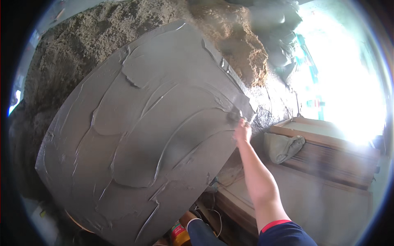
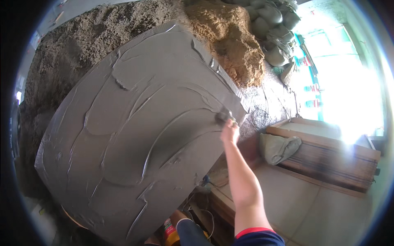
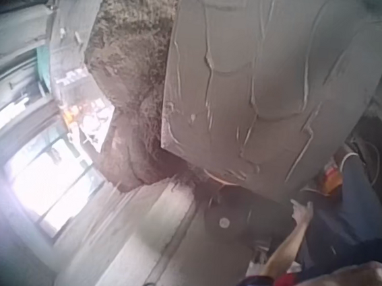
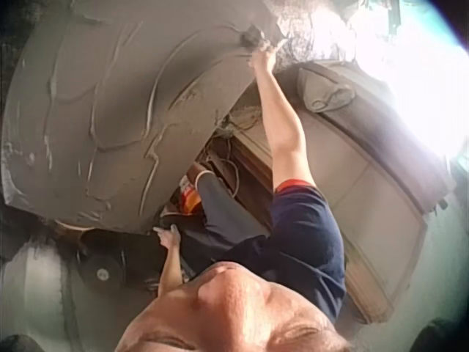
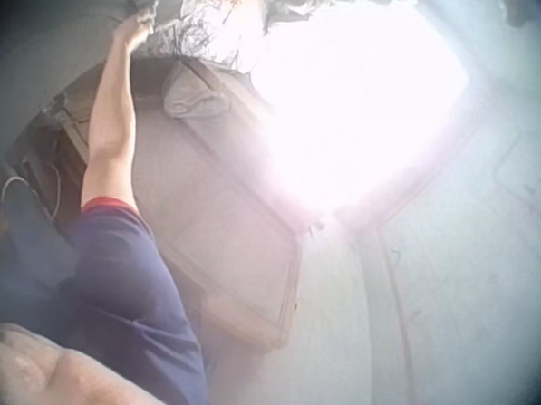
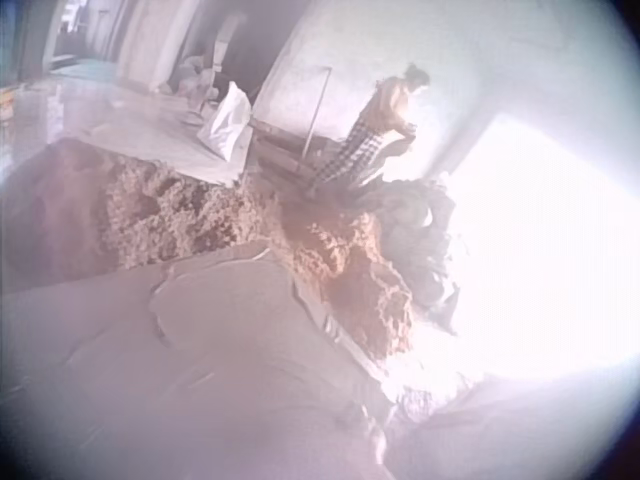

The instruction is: The person scoops mortar from a bucket and spreads it across the back of a tile using a trowel, then lifts and carries the tile across the room with another person.

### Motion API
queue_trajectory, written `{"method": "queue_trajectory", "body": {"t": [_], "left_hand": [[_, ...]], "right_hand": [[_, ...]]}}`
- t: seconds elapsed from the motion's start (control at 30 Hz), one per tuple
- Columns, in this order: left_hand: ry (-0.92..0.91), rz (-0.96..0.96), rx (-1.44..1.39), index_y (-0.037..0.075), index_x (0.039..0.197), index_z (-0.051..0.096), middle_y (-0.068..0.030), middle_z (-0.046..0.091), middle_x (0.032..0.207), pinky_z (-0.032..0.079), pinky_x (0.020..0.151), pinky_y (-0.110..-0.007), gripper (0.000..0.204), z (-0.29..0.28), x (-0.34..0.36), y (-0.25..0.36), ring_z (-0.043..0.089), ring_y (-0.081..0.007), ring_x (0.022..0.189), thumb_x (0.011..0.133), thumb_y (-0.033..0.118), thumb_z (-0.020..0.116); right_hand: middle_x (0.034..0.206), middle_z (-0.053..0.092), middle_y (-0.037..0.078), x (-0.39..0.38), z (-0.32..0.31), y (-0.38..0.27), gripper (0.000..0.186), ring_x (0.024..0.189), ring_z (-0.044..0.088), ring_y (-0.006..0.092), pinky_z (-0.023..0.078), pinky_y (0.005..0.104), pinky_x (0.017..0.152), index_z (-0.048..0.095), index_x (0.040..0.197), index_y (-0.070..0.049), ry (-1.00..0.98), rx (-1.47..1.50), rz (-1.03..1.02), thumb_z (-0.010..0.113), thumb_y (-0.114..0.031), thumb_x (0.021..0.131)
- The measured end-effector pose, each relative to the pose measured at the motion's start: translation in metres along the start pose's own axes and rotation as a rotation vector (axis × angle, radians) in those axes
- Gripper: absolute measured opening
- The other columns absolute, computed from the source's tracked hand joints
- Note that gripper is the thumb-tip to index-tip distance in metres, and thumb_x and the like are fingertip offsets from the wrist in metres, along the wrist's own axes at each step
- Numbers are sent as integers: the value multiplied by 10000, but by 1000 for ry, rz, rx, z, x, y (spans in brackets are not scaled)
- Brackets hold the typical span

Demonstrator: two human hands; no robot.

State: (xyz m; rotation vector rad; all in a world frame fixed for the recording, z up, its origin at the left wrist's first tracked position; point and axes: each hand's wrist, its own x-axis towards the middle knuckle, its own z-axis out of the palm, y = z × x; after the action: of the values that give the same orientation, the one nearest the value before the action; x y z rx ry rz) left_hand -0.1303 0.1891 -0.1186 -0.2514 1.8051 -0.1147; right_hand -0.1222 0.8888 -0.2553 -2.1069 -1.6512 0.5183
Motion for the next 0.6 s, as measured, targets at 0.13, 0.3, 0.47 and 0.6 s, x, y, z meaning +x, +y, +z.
{"method": "queue_trajectory", "body": {"t": [0.13,0.3,0.47,0.6], "left_hand": [[41,-16,15,-69,1518,30,-306,416,1430,414,1046,-494,1022,-4,1,-19,480,-448,1267,875,433,647],[46,16,3,-74,1515,46,-305,423,1423,420,1034,-497,1013,-12,0,-16,492,-434,1255,870,420,651],[138,47,15,-95,1500,87,-289,482,1333,407,1016,-514,1018,8,5,-40,517,-424,1197,807,379,663],[221,39,9,-121,1483,135,-269,526,1248,411,1000,-520,1045,34,17,-58,535,-402,1153,714,325,684]], "right_hand": [[635,518,40,-54,-53,-21,321,448,481,125,382,292,383,569,1047,-70,-352,417,240,476,-377,1021],[631,513,36,-135,-27,-64,338,459,484,117,387,278,405,568,1066,-70,-582,409,94,446,-384,1034],[755,638,150,-291,-17,-91,407,614,633,238,496,365,542,562,1162,-30,-990,55,-285,475,-399,1013],[1009,673,262,-435,-59,-53,474,911,676,407,555,453,804,540,1277,-22,-1235,-125,-505,533,-383,970]]}}
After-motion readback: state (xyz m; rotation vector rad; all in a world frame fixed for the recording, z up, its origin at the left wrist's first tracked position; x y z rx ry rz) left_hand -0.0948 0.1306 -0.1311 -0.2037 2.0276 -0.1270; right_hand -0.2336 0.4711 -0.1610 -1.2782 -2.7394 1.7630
